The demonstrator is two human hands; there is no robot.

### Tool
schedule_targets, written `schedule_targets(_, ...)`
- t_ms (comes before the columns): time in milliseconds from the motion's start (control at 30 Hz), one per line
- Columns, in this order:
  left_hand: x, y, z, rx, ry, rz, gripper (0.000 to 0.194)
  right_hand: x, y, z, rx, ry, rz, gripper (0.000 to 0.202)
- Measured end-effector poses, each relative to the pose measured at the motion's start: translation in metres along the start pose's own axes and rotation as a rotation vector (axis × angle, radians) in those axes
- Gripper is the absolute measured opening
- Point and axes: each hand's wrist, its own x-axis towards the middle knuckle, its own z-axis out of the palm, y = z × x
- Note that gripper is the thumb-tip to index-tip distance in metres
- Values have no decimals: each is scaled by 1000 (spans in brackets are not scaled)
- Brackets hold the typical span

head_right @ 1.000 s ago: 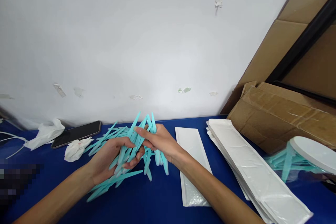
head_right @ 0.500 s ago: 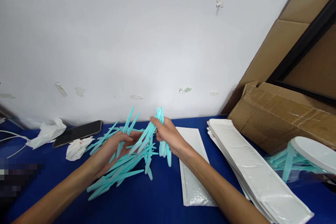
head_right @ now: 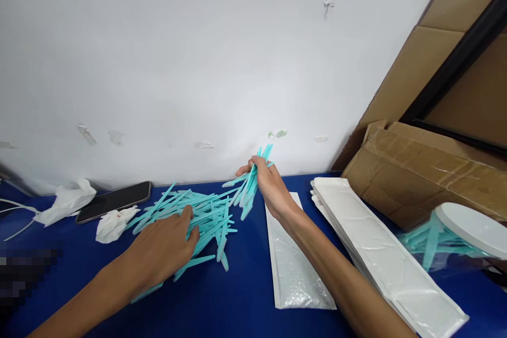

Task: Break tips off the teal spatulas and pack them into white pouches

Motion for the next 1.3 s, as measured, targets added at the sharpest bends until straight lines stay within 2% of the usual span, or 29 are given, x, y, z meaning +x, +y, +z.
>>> schedule_targets(167, -4, 1, 10, 186, 36, 52, 54, -3, 1, 4, 44, -84, 28, 30)
schedule_targets(300, -4, 0, 14, 253, 65, 80, 48, -7, 3, 7, 115, -138, 28, 22)
schedule_targets(400, -3, 1, 10, 250, 80, 80, 41, -9, 2, 7, 128, -172, 6, 21)
schedule_targets(467, -5, 2, 2, 216, 102, 86, 44, -10, 2, 7, 138, -185, 22, 22)
schedule_targets(533, -7, 4, -9, -4, 148, 109, 50, -12, 2, 9, 173, -210, 50, 24)
schedule_targets(600, -9, 7, -17, -461, 112, 163, 51, -18, 3, 14, 229, -260, 95, 26)
schedule_targets(633, -9, 9, -19, -745, 45, 206, 53, -22, 3, 19, 262, -286, 120, 27)
schedule_targets(733, -11, 19, -14, -1480, -279, 322, 65, -38, 3, 33, 323, -323, 185, 24)
schedule_targets(800, -11, 25, -6, -1714, -458, 298, 68, -48, 3, 41, 283, -323, 203, 24)
schedule_targets(867, -12, 30, 0, -1730, -548, 235, 62, -52, 2, 42, 127, -335, 169, 25)
schedule_targets(1000, -11, 31, 1, -1642, -526, 117, 34, -42, 2, 30, -269, -427, -14, 27)
schedule_targets(1067, -10, 30, 0, -1590, -530, 91, 27, -34, 0, 23, -279, -418, -8, 31)
schedule_targets(1133, -10, 29, -1, -1542, -533, 96, 25, -29, -4, 19, -210, -315, -36, 39)
schedule_targets(1200, -10, 29, 1, -1513, -541, 90, 27, -28, -8, 19, -160, -224, -132, 40)
schedule_targets(1300, -11, 31, 7, -1482, -572, 63, 30, -32, -6, 23, -170, -303, -170, 46)
